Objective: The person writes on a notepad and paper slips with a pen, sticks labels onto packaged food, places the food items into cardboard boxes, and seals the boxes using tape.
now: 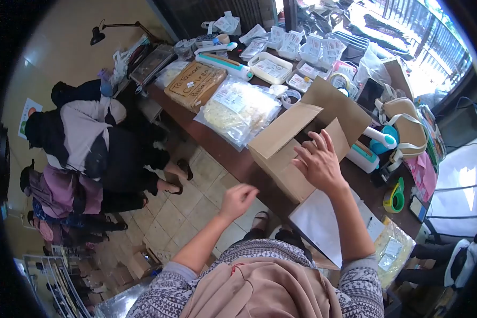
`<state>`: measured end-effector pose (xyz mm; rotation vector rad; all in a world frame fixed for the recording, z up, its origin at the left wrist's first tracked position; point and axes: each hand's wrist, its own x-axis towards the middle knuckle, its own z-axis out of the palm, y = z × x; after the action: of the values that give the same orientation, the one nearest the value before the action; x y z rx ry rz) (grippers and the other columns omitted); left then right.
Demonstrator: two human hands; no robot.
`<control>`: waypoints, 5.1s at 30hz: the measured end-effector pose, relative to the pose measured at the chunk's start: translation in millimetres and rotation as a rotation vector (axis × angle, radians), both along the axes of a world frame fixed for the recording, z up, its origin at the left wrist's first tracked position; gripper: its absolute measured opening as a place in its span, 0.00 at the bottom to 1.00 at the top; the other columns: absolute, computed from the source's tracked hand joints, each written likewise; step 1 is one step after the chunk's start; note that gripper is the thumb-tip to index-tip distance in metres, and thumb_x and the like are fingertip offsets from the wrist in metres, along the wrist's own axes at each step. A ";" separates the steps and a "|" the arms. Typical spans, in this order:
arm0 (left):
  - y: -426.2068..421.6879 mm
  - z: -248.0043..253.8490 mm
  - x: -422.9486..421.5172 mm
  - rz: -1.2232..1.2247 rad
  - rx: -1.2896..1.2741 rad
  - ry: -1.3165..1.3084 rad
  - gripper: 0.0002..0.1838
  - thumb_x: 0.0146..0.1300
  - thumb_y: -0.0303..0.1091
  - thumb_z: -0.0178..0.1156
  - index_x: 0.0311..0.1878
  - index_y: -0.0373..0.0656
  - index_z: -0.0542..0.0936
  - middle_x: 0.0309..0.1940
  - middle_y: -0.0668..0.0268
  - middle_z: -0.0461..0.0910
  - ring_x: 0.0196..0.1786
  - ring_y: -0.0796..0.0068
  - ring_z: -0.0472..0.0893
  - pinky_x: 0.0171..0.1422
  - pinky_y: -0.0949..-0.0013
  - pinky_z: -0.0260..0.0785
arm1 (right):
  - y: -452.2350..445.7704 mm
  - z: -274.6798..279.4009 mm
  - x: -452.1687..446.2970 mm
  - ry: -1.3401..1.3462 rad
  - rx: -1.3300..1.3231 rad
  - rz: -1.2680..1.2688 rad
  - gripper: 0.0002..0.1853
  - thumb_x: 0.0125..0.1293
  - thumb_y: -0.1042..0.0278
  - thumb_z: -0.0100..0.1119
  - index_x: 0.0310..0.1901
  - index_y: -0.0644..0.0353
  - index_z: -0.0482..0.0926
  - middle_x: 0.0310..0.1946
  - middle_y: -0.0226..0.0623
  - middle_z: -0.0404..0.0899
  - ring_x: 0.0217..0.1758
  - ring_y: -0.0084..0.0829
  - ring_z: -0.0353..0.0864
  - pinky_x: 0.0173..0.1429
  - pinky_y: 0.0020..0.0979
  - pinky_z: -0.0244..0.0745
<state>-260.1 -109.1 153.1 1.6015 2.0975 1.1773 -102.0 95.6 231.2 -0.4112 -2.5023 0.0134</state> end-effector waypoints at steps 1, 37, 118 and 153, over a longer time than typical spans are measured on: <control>22.5 18.1 4.9 -0.154 0.110 0.038 0.08 0.58 0.34 0.56 0.33 0.40 0.79 0.27 0.61 0.79 0.29 0.61 0.78 0.33 0.65 0.70 | 8.0 3.8 0.7 -0.077 -0.088 0.074 0.10 0.57 0.61 0.58 0.33 0.58 0.79 0.36 0.37 0.74 0.49 0.37 0.69 0.62 0.41 0.58; 28.1 68.4 23.2 -0.231 -0.180 0.396 0.11 0.57 0.42 0.56 0.35 0.46 0.77 0.40 0.63 0.77 0.48 0.64 0.74 0.58 0.60 0.61 | 140.2 -26.5 -18.8 -0.977 -0.306 -0.147 0.46 0.48 0.66 0.67 0.67 0.53 0.51 0.66 0.54 0.49 0.66 0.59 0.54 0.62 0.49 0.62; -5.8 116.8 -239.9 -0.111 0.021 -1.569 0.25 0.63 0.47 0.44 0.52 0.34 0.72 0.50 0.51 0.75 0.50 0.60 0.77 0.55 0.59 0.70 | -163.5 109.2 -74.6 0.465 -1.953 -0.241 0.05 0.61 0.75 0.58 0.31 0.64 0.73 0.24 0.33 0.78 0.23 0.22 0.77 0.30 0.22 0.73; 48.0 23.6 -242.8 -0.139 -0.420 -0.441 0.09 0.64 0.32 0.54 0.42 0.37 0.77 0.28 0.70 0.78 0.30 0.86 0.75 0.31 0.84 0.63 | -108.5 46.7 -111.6 0.070 -0.529 -0.512 0.05 0.52 0.74 0.53 0.32 0.61 0.75 0.28 0.42 0.77 0.33 0.41 0.80 0.36 0.36 0.76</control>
<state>-502.9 -61.2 176.6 1.1519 1.7665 0.8701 -213.6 -12.9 277.9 -1.2297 -2.2292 0.4814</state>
